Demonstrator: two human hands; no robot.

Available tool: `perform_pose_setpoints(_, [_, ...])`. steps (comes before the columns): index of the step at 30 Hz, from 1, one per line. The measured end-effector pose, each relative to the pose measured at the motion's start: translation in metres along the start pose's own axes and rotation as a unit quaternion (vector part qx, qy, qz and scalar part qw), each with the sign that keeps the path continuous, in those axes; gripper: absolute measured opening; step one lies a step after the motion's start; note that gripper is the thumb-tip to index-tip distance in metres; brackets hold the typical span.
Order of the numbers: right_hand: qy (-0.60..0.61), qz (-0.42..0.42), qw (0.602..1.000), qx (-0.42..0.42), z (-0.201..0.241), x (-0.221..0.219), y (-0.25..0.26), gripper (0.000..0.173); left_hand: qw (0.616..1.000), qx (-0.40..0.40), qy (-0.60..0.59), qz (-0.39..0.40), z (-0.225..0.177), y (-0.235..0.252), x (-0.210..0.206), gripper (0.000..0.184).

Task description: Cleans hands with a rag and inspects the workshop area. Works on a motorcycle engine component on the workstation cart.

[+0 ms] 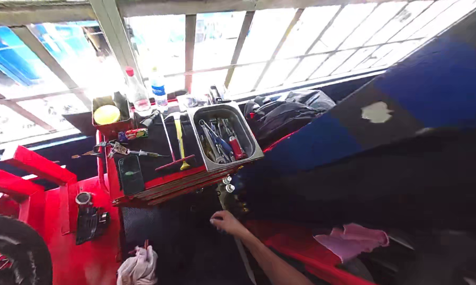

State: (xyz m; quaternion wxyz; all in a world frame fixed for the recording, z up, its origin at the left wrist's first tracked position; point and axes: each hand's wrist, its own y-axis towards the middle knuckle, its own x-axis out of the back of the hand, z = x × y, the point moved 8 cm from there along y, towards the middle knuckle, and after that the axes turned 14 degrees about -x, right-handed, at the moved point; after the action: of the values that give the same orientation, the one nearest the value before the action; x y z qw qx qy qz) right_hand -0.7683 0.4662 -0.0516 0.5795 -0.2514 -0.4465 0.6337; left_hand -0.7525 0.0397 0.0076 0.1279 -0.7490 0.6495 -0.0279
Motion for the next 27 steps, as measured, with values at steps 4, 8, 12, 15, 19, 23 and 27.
perform_pose_setpoints(4, [0.266,-0.013,0.964,-0.023,0.005,0.048,0.085,0.033,0.996,0.03,-0.011,-0.085,-0.019,0.012,-0.018,0.033])
perform_pose_setpoints(8, [0.399,-0.004,0.916,-0.03,0.032,0.07,0.15,0.036,0.989,0.068,0.048,-0.123,-0.031,0.024,-0.054,0.032])
perform_pose_setpoints(12, [0.358,0.009,0.934,0.005,0.065,0.077,0.158,0.042,0.977,0.095,0.09,-0.169,-0.023,0.026,-0.075,0.031])
perform_pose_setpoints(15, [0.203,-0.032,0.978,0.039,0.073,0.081,0.157,0.049,0.975,0.094,0.099,-0.176,-0.013,0.019,-0.082,0.032])
perform_pose_setpoints(19, [0.334,-0.038,0.938,0.085,0.055,0.069,0.177,0.051,0.972,0.101,0.088,-0.196,0.0,-0.002,-0.074,0.033])
perform_pose_setpoints(23, [0.557,0.009,0.83,0.021,0.032,0.043,0.221,0.037,0.969,0.108,0.073,-0.212,0.011,-0.031,-0.061,0.034])
perform_pose_setpoints(27, [0.577,-0.018,0.814,-0.063,0.048,0.023,0.225,0.036,0.963,0.116,0.059,-0.237,0.025,-0.077,-0.036,0.034])
